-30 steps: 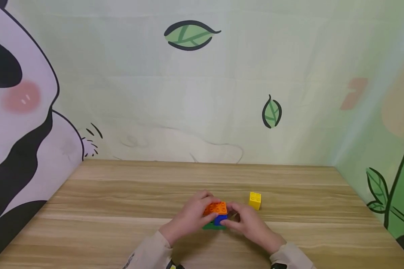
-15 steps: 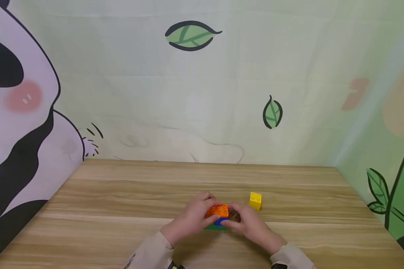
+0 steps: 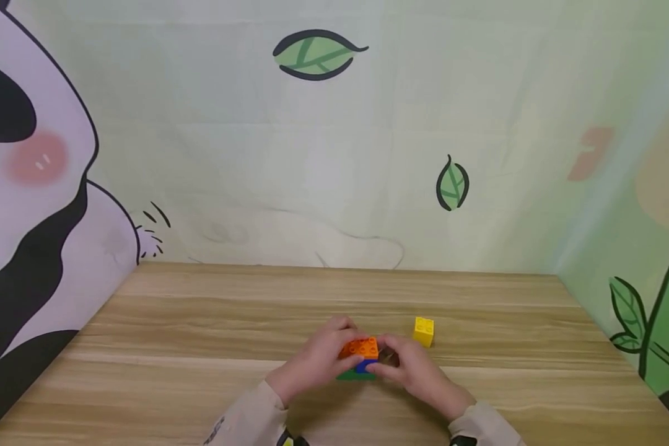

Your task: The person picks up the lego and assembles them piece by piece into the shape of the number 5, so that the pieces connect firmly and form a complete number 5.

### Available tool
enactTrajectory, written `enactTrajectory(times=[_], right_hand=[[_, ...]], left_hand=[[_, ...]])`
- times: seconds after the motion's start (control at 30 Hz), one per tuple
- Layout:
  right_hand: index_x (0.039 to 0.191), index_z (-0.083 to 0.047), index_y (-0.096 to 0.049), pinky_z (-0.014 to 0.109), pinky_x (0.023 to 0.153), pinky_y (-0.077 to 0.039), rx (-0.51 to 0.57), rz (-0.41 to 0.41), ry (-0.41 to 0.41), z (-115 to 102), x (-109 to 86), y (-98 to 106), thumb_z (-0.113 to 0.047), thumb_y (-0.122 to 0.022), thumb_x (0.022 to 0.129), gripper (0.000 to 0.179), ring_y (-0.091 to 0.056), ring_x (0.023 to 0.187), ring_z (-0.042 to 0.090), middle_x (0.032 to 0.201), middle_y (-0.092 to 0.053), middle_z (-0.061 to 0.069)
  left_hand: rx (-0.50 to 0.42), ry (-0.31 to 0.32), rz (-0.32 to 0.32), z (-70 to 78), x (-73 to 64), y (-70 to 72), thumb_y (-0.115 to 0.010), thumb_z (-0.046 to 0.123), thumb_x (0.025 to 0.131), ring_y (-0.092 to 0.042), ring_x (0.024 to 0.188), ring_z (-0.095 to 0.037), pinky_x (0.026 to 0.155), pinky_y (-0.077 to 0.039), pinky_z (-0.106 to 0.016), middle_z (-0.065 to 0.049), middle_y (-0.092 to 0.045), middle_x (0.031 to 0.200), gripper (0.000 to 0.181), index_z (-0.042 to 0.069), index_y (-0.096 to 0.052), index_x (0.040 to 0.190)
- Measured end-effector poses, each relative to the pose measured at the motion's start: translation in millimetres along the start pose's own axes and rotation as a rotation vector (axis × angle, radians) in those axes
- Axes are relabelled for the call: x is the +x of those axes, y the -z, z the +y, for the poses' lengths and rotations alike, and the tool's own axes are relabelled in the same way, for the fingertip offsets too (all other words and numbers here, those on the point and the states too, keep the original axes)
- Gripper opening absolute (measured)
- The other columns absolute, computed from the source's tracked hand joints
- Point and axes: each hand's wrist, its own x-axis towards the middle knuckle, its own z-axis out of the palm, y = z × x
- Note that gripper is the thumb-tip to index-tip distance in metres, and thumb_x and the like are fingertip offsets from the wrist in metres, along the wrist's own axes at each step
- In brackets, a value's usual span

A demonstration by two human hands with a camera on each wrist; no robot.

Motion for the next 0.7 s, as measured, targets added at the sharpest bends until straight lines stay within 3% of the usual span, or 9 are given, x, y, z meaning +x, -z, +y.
enactTrajectory(times=[0.23, 0.5, 0.7], right_hand=[[0.109, -0.007, -0.065, 0.019, 0.068, -0.050, 0.005, 0.007, -0.012, -0.8, -0.2, -0.6, -0.030, -0.070, 0.087, 0.033, -0.057, 0.079, 0.007, 0.097, -0.068, 0.001], [0.109, -0.004, -0.065, 0.020, 0.066, -0.050, -0.008, 0.023, 0.029, -0.2, 0.0, -1.8, -0.029, -0.071, 0.087, 0.034, -0.057, 0.077, 0.008, 0.095, -0.069, 0.004], [0.107, -0.005, -0.065, 0.019, 0.064, -0.049, -0.023, 0.033, 0.022, -1.0, -0.6, -3.1, -0.030, -0.071, 0.086, 0.034, -0.055, 0.075, 0.005, 0.093, -0.068, 0.002]], left_hand=[[0.003, -0.021, 0.000, 0.6, 0.8, 1.2, -0.069, 0.025, 0.089, -0.052, 0.090, -0.011, 0.084, -0.050, -0.023, -0.002, -0.058, 0.103, 0.030, 0.007, -0.069, 0.113], [0.068, -0.074, 0.058, 1.4, -1.3, -1.7, -0.070, 0.023, 0.088, -0.052, 0.089, -0.013, 0.080, -0.049, -0.023, -0.003, -0.057, 0.099, 0.028, 0.005, -0.070, 0.110], [0.080, -0.056, 0.053, 3.0, -4.3, -2.6, -0.069, 0.025, 0.089, -0.052, 0.091, -0.012, 0.082, -0.050, -0.022, -0.002, -0.057, 0.102, 0.030, 0.006, -0.069, 0.113]])
